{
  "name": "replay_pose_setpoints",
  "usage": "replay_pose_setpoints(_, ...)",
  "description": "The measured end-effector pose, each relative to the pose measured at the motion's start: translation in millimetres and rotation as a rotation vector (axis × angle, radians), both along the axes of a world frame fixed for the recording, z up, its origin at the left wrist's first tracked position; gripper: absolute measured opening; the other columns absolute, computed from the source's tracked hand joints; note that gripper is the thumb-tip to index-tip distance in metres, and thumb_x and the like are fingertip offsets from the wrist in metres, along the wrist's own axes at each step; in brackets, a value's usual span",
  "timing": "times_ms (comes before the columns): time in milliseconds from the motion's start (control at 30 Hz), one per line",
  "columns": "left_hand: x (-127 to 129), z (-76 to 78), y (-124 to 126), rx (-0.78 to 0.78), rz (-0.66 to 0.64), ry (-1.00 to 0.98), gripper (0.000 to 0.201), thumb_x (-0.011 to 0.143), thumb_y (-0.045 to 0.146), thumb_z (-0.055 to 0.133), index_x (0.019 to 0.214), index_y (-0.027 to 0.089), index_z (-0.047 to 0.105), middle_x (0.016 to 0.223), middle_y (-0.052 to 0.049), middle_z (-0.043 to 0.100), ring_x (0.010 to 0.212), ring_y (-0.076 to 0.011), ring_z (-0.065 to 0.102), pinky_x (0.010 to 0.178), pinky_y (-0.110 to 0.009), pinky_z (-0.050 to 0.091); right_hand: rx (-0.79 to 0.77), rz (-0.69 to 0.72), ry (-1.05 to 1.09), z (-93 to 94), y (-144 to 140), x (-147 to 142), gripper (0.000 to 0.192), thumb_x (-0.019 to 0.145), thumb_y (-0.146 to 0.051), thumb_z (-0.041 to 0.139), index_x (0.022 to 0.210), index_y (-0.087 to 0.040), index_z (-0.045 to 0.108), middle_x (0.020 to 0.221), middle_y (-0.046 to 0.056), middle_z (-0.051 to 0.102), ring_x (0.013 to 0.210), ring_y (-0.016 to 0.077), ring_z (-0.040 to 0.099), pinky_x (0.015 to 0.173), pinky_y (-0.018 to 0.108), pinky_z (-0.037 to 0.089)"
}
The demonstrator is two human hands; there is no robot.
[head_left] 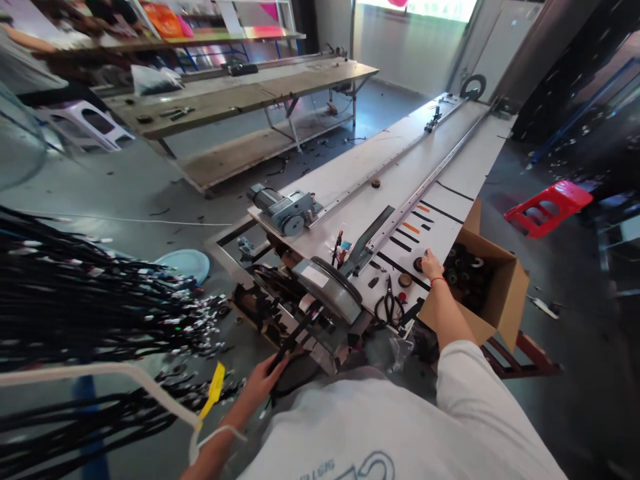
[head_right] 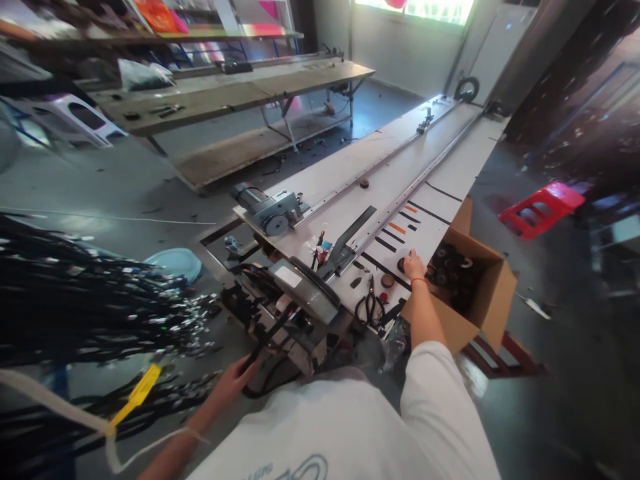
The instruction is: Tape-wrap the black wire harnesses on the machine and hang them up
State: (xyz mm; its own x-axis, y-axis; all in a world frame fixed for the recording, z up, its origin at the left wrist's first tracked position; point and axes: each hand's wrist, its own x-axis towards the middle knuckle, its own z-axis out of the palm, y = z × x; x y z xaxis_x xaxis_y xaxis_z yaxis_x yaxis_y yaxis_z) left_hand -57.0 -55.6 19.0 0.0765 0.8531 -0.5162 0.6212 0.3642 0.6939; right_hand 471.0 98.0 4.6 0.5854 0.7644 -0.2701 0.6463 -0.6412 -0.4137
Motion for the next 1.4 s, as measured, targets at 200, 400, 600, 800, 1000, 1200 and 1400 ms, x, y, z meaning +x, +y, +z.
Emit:
replay_pose_setpoints(200,-16,14.7,-7,0.017,-0.018,-0.086,0.067,0.056,0.082,0.053,0.066,0.016,0.065,0.052,-0.001,0.052,0.058,-0.019,0.047,0.055,-0.029,0.039,-0.008,-0.036,-0.016,12.2,8,-10,0.061,0.094,-0.025,0.028,0.153,-0.013,0.027,0.15,0.019,0.039,0.138,0.0311,0.034,0.111,0.058,0.021)
replay_pose_setpoints(400,-46,-14.5,-8,-0.1,-0.116,-0.088,0.066,0.052,0.084,0.054,0.06,0.019,0.057,0.048,0.002,0.045,0.055,-0.0162,0.044,0.054,-0.028,0.037,0.159,0.049,-0.116,16.3,-22,-43,0.056,0.091,-0.028,0.039,0.144,-0.01,0.042,0.142,0.021,0.048,0.135,0.0315,0.039,0.111,0.053,0.027)
replay_pose_setpoints(600,-37,-12.8,17,-0.144,-0.219,-0.207,0.061,0.057,0.078,0.061,0.064,0.017,0.061,0.064,-0.004,0.063,0.067,-0.0188,0.055,0.067,-0.03,0.045,0.59,0.412,-0.119,-40.1,-137,-167,0.039,0.089,-0.022,0.035,0.114,-0.015,0.064,0.132,0.015,0.058,0.128,0.0255,0.048,0.108,0.047,0.036)
replay_pose_setpoints(800,47,4.5,74,-0.063,-0.088,-0.412,0.057,0.076,0.074,0.05,0.073,0.017,0.054,0.056,0.003,0.053,0.051,-0.0111,0.048,0.052,-0.024,0.04,0.519,0.17,-0.099,-32.1,-117,-173,0.048,0.085,-0.028,0.046,0.129,-0.011,0.055,0.148,0.019,0.04,0.138,0.0298,0.034,0.113,0.05,0.027)
replay_pose_setpoints(1000,54,10.9,70,0.127,-0.241,-0.199,0.051,0.087,0.063,0.038,0.064,0.019,0.049,0.05,0.004,0.045,0.051,-0.0123,0.044,0.053,-0.026,0.035,0.345,-0.456,0.08,-25.6,-106,-125,0.104,0.071,-0.054,0.069,0.145,0.005,0.028,0.145,0.035,0.033,0.138,0.0412,0.03,0.112,0.052,0.026)
replay_pose_setpoints(1200,43,21.0,59,0.214,-0.297,-0.125,0.043,0.091,0.049,0.034,0.061,0.02,0.048,0.052,0.001,0.049,0.059,-0.0157,0.05,0.059,-0.028,0.037,0.452,-0.436,0.077,-40.1,-112,-121,0.102,0.071,-0.059,0.068,0.144,0.002,0.033,0.146,0.03,0.037,0.138,0.0385,0.032,0.113,0.048,0.024)
replay_pose_setpoints(1400,47,13.9,60,0.244,-0.257,-0.168,0.045,0.092,0.05,0.035,0.066,0.019,0.053,0.056,0.0,0.054,0.06,-0.0159,0.053,0.061,-0.028,0.041,0.488,-0.482,0.03,-37.1,-108,-123,0.091,0.074,-0.059,0.064,0.141,-0.004,0.036,0.144,0.029,0.041,0.133,0.0384,0.039,0.111,0.05,0.028)
